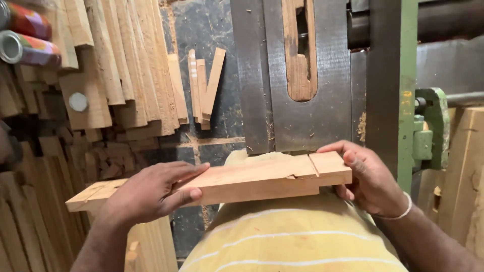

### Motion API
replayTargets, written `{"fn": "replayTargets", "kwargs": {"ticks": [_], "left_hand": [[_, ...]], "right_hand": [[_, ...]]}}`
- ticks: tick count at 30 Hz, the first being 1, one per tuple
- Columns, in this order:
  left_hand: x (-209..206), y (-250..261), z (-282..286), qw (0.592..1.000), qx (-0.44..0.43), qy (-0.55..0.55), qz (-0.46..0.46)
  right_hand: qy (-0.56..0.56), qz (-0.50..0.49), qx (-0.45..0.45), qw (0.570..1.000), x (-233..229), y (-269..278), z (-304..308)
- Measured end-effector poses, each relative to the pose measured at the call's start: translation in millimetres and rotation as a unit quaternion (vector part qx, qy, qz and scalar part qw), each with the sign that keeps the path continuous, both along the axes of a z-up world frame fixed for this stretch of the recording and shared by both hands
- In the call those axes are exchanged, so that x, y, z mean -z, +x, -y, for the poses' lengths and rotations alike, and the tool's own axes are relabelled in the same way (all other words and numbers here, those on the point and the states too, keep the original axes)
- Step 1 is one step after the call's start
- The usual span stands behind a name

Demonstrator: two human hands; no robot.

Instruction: Operating woodworking machinery to process and shape wooden furniture components.

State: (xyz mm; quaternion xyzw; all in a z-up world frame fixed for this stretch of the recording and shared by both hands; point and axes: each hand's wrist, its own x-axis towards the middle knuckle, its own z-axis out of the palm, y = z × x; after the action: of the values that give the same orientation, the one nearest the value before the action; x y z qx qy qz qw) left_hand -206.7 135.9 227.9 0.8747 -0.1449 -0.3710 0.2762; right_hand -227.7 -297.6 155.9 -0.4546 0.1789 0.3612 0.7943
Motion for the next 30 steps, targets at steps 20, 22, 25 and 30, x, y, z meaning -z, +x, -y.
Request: {"fn": "replayTargets", "kwargs": {"ticks": [20, 22, 25, 30], "left_hand": [[-6, 33, 14, 0.97, -0.044, 0.072, -0.23], [-1, 31, 9, 0.973, -0.041, 0.069, -0.217], [0, 35, 9, 0.971, -0.048, 0.057, -0.225], [130, -60, -52, 0.919, -0.179, -0.165, -0.311]], "right_hand": [[-0.021, -0.056, -0.03, 0.998, 30, 16, 4], [-0.017, -0.05, -0.033, 0.998, 32, 18, 3], [-0.024, -0.047, -0.044, 0.998, 31, 24, 2], [0.002, -0.034, -0.022, 0.999, 46, 29, 16]]}}
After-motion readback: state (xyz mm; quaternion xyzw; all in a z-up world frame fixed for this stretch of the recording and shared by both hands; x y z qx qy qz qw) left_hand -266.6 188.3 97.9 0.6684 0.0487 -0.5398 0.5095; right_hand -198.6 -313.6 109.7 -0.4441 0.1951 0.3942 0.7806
